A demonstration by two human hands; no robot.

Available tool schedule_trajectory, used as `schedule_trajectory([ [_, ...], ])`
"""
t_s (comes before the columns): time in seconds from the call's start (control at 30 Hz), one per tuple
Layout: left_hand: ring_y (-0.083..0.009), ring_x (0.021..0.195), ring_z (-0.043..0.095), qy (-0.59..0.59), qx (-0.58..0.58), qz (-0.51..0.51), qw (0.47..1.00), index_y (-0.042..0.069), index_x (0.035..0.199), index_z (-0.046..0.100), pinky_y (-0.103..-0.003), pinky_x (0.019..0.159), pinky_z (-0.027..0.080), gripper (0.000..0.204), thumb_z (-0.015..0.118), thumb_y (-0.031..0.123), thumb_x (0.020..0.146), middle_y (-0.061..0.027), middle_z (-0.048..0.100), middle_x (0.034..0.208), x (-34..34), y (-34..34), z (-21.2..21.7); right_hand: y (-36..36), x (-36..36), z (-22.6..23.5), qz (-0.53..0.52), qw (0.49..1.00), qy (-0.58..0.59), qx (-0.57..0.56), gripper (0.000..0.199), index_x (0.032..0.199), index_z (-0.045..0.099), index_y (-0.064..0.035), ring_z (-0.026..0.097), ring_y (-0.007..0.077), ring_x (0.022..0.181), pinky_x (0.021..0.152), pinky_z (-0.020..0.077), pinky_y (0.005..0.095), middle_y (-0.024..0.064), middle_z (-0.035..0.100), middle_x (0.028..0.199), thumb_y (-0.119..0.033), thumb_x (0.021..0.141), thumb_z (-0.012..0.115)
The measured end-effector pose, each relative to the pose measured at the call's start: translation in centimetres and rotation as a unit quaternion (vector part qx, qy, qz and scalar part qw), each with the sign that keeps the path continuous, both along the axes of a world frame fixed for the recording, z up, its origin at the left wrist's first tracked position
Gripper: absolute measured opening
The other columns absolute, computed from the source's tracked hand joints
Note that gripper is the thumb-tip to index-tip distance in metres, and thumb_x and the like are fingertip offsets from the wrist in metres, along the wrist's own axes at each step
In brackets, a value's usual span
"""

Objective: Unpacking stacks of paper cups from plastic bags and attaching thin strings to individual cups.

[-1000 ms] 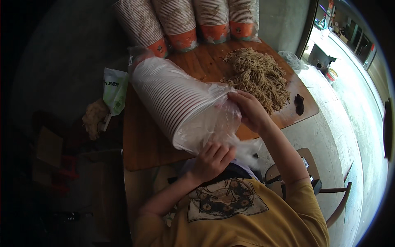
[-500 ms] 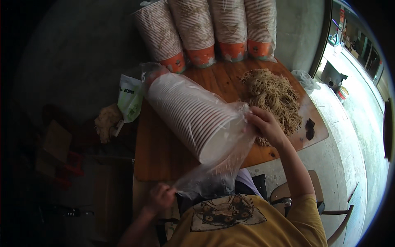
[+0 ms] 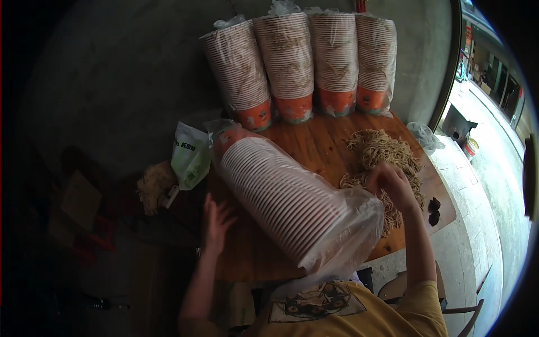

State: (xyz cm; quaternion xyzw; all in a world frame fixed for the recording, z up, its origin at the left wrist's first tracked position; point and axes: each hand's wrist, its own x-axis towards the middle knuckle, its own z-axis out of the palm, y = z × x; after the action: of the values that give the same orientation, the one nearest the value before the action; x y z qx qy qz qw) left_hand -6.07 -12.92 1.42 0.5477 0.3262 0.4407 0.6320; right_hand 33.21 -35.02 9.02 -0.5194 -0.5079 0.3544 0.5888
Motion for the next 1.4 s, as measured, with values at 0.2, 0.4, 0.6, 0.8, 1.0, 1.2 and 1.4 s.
schedule_trajectory([
  [0.2,-0.0258,0.134,0.030,-0.064,-0.168,-0.095,0.979,0.017,0.148,0.017,-0.044,0.109,0.026,0.082,0.037,0.068,0.087,-0.0070,0.028,0.150,6.3,4.1,0.9,9.6,-5.2,-0.9,0.055,0.942,0.220,-0.249,0.056,0.133,0.046,-0.0039,0.050,0.0150,0.114,0.095,0.0402,0.0292,0.0109,0.055,0.126,-0.046,0.096,0.046],
  [0.4,-0.0258,0.135,0.030,-0.095,-0.186,-0.104,0.972,0.013,0.146,0.024,-0.043,0.110,0.025,0.084,0.038,0.070,0.086,-0.0084,0.029,0.149,7.4,5.1,1.2,13.0,-8.6,-0.5,0.214,0.902,0.320,-0.196,0.067,0.142,0.031,-0.0054,0.044,0.0201,0.125,0.106,0.0363,0.0353,0.0140,0.044,0.136,-0.045,0.093,0.051],
  [0.6,-0.0271,0.133,0.031,-0.019,0.003,-0.068,0.997,0.014,0.146,0.026,-0.042,0.110,0.026,0.078,0.038,0.065,0.088,-0.0096,0.032,0.147,7.2,5.4,0.5,15.8,-9.3,-2.1,0.185,0.957,0.152,-0.164,0.087,0.149,0.011,-0.0132,0.024,0.0237,0.137,0.112,0.0183,0.0356,0.0117,0.023,0.150,-0.053,0.086,0.056],
  [0.8,-0.0276,0.125,0.041,-0.111,-0.022,-0.082,0.990,0.004,0.140,0.032,-0.039,0.103,0.036,0.077,0.038,0.062,0.089,-0.0130,0.038,0.141,8.7,9.2,4.8,17.2,-9.8,1.0,0.153,0.985,0.073,-0.033,0.093,0.150,0.000,-0.0144,0.017,0.0263,0.139,0.112,0.0156,0.0352,0.0149,0.016,0.152,-0.048,0.084,0.056],
  [1.0,-0.0234,0.117,0.049,-0.154,0.108,-0.078,0.979,0.004,0.134,0.041,-0.038,0.097,0.042,0.070,0.044,0.058,0.090,-0.0106,0.049,0.130,11.5,11.2,15.4,21.5,-8.3,7.0,0.113,0.978,0.031,0.174,0.098,0.149,-0.002,-0.0113,0.019,0.0280,0.138,0.111,0.0197,0.0373,0.0170,0.018,0.150,-0.051,0.084,0.060],
  [1.2,-0.0200,0.111,0.054,-0.143,0.284,-0.040,0.947,0.007,0.128,0.050,-0.037,0.094,0.045,0.066,0.043,0.061,0.090,-0.0079,0.056,0.124,13.4,13.8,20.8,22.6,-7.0,10.5,0.049,0.959,-0.049,0.277,0.099,0.149,-0.001,-0.0106,0.017,0.0302,0.139,0.113,0.0163,0.0391,0.0186,0.016,0.151,-0.051,0.083,0.062],
  [1.4,-0.0178,0.122,0.040,-0.196,0.457,-0.065,0.865,0.007,0.140,0.030,-0.035,0.103,0.031,0.066,0.057,0.040,0.089,-0.0064,0.043,0.133,15.2,10.4,25.0,23.3,-5.6,11.9,0.030,0.944,-0.097,0.315,0.099,0.148,0.003,-0.0089,0.022,0.0317,0.138,0.113,0.0171,0.0388,0.0204,0.024,0.147,-0.052,0.082,0.062],
])
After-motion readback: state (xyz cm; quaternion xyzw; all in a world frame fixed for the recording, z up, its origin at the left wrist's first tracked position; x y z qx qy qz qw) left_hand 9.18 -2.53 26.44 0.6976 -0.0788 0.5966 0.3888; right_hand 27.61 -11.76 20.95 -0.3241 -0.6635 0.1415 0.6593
